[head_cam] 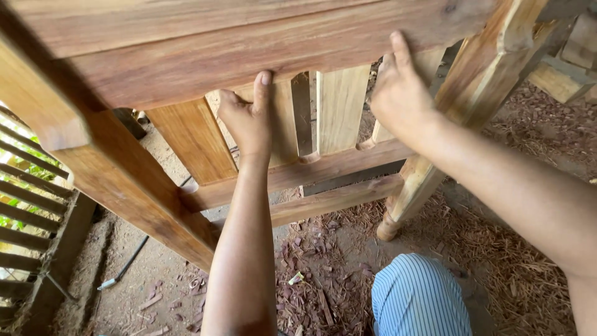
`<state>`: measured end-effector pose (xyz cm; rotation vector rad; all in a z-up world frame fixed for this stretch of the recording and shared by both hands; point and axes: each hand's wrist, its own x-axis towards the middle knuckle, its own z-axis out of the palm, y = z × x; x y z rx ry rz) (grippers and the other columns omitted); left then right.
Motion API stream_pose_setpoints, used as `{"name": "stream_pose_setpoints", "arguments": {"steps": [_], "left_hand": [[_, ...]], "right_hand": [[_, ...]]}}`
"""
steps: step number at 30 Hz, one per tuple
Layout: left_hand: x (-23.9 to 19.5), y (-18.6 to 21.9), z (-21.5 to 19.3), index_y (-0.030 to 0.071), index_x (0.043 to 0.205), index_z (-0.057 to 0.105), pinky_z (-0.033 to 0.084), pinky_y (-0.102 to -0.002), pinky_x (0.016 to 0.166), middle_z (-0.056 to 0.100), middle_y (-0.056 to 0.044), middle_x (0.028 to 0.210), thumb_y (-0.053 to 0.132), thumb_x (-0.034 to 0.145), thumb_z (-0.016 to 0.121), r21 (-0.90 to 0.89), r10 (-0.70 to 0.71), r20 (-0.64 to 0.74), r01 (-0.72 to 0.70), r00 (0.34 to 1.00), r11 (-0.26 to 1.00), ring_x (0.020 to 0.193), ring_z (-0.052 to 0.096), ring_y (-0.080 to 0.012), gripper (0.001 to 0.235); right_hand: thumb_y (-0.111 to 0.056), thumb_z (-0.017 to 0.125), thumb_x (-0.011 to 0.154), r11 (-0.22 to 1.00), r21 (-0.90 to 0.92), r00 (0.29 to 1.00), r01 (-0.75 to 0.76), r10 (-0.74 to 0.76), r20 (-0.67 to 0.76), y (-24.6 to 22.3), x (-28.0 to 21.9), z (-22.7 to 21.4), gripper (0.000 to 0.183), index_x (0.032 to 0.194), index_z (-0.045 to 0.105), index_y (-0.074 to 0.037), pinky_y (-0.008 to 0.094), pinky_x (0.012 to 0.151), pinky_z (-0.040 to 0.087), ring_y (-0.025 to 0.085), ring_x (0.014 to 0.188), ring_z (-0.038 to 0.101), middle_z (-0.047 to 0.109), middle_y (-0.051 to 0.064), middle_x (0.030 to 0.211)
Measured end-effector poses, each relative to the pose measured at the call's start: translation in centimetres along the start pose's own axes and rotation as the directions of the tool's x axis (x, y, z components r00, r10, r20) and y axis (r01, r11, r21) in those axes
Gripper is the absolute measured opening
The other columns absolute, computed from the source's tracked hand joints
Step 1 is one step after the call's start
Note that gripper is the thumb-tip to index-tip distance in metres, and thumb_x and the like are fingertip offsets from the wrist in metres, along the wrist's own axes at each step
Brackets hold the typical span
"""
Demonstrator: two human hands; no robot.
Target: The person sands the vertical slats of a wooden chair using a sanding block. They work on the edges and flat surfaces of the slats, moving the block back and forth to smooth the wood.
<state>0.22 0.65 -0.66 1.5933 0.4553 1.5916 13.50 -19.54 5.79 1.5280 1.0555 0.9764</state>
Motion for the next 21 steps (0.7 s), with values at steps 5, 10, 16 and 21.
{"name": "stream_pose_setpoints", "arguments": {"steps": [5,10,16,21], "left_hand": [[-0.4,-0.1,-0.2,0.003,0.086,0.056,0.044,-0.027,0.062,0.060,-0.006,0.075,0.044,0.088,0.077,0.091,-0.071,-0.005,0.071,0.997,0.993,0.067,0.049,-0.0112,0.046],[0.0,0.2,-0.4,0.006,0.095,0.060,0.051,-0.024,0.069,0.068,0.000,0.084,0.048,0.088,0.073,-0.042,0.029,0.027,-0.028,0.999,0.999,0.074,0.060,-0.0077,0.045],[-0.1,-0.4,-0.2,0.008,0.073,0.047,0.037,-0.026,0.052,0.047,0.001,0.064,0.049,0.084,0.077,0.115,-0.072,-0.031,0.075,0.997,0.991,0.059,0.039,-0.0094,0.052],[-0.3,-0.9,-0.1,0.010,0.072,0.044,0.034,-0.026,0.051,0.042,0.002,0.062,0.050,0.084,0.077,0.136,-0.048,-0.037,0.052,0.998,0.989,0.058,0.036,-0.0093,0.053]], "right_hand": [[-0.022,0.058,0.100,0.985,0.071,0.985,0.160,-0.164,0.049,-6.6,-0.9,0.8,0.040,0.062,0.063,-0.009,0.054,0.123,0.010,0.015,0.095,0.066,0.072,0.013,0.100],[-0.024,0.053,0.104,0.958,0.173,0.972,0.227,-0.235,0.026,-5.5,-0.1,1.0,0.047,0.062,0.065,-0.006,0.051,0.125,0.009,0.006,0.075,0.069,0.068,0.012,0.103],[-0.031,0.060,0.092,0.991,0.124,0.996,-0.049,0.058,-0.063,-0.9,-1.4,0.6,0.027,0.105,0.071,-0.011,0.058,0.115,0.021,0.021,0.131,0.052,0.058,0.010,0.128],[-0.033,0.053,0.093,0.982,0.087,0.972,0.168,-0.150,-0.182,-9.5,-3.8,5.0,0.048,0.135,0.054,-0.009,0.063,0.111,0.020,0.026,0.144,0.021,0.034,0.008,0.155]]}}
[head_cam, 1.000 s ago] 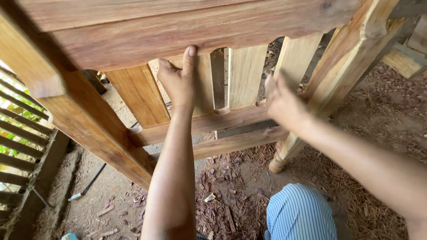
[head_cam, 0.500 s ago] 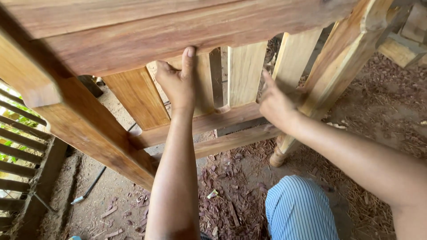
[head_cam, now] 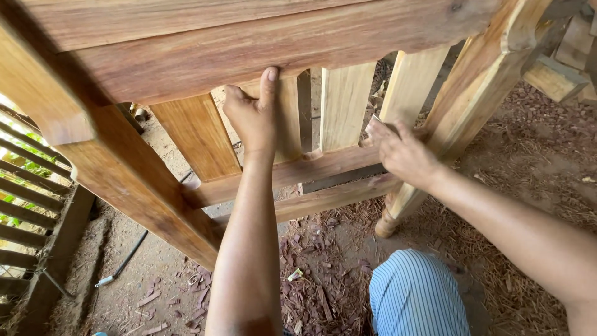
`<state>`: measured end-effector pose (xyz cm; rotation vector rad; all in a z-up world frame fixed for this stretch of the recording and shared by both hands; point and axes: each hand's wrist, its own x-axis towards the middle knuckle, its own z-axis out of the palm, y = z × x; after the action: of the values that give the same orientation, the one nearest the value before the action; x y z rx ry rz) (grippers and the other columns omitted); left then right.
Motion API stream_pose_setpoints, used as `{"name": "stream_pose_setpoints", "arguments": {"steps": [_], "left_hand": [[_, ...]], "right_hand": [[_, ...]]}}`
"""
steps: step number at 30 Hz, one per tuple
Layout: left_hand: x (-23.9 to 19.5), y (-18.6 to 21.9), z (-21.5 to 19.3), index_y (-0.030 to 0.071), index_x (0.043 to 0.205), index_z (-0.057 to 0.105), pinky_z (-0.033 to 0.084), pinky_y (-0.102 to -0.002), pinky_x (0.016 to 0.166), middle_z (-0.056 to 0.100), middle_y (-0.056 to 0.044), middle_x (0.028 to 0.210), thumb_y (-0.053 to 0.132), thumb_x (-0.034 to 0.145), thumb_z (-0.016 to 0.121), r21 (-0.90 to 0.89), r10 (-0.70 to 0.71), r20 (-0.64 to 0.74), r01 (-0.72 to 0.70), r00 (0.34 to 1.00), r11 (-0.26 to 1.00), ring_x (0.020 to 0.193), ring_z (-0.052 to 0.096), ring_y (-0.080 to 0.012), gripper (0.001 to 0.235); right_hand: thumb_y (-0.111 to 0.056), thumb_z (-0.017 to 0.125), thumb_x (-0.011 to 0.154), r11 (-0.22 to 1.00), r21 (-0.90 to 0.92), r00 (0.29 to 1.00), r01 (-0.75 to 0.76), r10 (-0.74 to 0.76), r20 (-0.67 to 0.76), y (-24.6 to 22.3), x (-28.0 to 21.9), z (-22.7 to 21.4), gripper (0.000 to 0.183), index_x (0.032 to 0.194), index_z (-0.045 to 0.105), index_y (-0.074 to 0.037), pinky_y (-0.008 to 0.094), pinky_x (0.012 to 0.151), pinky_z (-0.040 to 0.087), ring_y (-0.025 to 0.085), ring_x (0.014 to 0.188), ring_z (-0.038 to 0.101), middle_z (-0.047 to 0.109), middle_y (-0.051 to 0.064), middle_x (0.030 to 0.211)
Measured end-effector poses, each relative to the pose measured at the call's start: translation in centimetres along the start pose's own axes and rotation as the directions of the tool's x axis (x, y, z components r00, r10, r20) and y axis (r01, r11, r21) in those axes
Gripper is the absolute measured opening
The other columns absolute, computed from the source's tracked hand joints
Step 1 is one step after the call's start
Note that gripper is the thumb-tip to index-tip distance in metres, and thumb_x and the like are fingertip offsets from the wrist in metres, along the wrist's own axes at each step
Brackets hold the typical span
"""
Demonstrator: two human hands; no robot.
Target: The person sands the vertical slats of a wooden chair using a sanding block. They work on the edges and flat surfaces of the slats, moving the block back and forth to smooth the wood.
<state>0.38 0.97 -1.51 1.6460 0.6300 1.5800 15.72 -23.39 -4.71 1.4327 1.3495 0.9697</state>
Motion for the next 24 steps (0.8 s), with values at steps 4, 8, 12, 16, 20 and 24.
{"name": "stream_pose_setpoints", "arguments": {"steps": [4,8,12,16,20,24], "left_hand": [[0.1,-0.2,-0.2,0.008,0.071,0.039,0.033,-0.026,0.051,0.039,0.001,0.065,0.049,0.086,0.078,0.053,-0.007,-0.002,0.007,1.000,0.999,0.059,0.035,-0.0102,0.058],[0.0,0.1,-0.1,0.011,0.075,0.046,0.038,-0.024,0.053,0.048,0.004,0.065,0.048,0.087,0.076,-0.058,0.058,0.016,-0.056,0.998,0.997,0.060,0.041,-0.0074,0.048],[0.1,-0.2,0.0,0.010,0.072,0.042,0.034,-0.025,0.050,0.043,0.003,0.063,0.046,0.087,0.077,0.014,0.004,0.023,-0.004,1.000,1.000,0.058,0.036,-0.0082,0.052],[0.2,0.1,-0.1,0.011,0.073,0.041,0.032,-0.025,0.051,0.040,0.004,0.063,0.045,0.087,0.076,-0.029,0.065,-0.023,-0.066,0.998,0.997,0.059,0.034,-0.0082,0.051],[0.0,-0.6,0.0,0.012,0.072,0.041,0.032,-0.025,0.051,0.040,0.004,0.064,0.046,0.087,0.076,-0.036,0.046,-0.002,-0.046,0.999,0.998,0.059,0.034,-0.0074,0.051],[0.3,-0.7,0.1,0.011,0.072,0.040,0.031,-0.025,0.051,0.038,0.003,0.064,0.044,0.089,0.078,0.028,0.058,-0.005,-0.058,0.998,0.998,0.059,0.033,-0.0084,0.053]], "right_hand": [[-0.034,0.051,0.096,0.983,-0.021,0.919,-0.183,0.164,-0.358,3.2,0.0,3.0,0.045,0.137,0.057,-0.017,0.062,0.106,0.004,0.023,0.150,0.017,0.034,0.000,0.159],[-0.041,0.043,0.113,0.903,0.113,0.756,-0.415,0.411,-0.509,6.1,0.0,4.2,0.046,0.153,0.054,-0.020,0.072,0.112,0.004,0.023,0.155,0.008,0.032,-0.002,0.168],[-0.046,0.037,0.111,0.936,0.031,0.794,-0.351,0.315,-0.519,-0.7,0.0,7.2,0.054,0.155,0.057,-0.020,0.071,0.118,0.003,0.024,0.155,0.010,0.030,-0.004,0.167],[-0.043,0.043,0.106,0.994,0.071,0.895,-0.082,0.105,-0.434,0.1,-0.4,7.6,0.045,0.145,0.048,-0.022,0.072,0.102,-0.003,0.024,0.153,0.013,0.028,-0.003,0.166],[-0.044,0.040,0.110,0.897,-0.110,0.838,-0.427,0.347,-0.422,6.0,-0.2,5.4,0.051,0.157,0.039,-0.026,0.071,0.114,-0.005,0.023,0.151,0.009,0.024,-0.008,0.166],[-0.050,0.040,0.116,0.876,0.324,0.749,-0.356,0.475,-0.462,2.1,-0.1,6.5,0.058,0.164,0.048,-0.019,0.074,0.113,0.000,0.025,0.154,0.012,0.029,-0.004,0.168]]}}
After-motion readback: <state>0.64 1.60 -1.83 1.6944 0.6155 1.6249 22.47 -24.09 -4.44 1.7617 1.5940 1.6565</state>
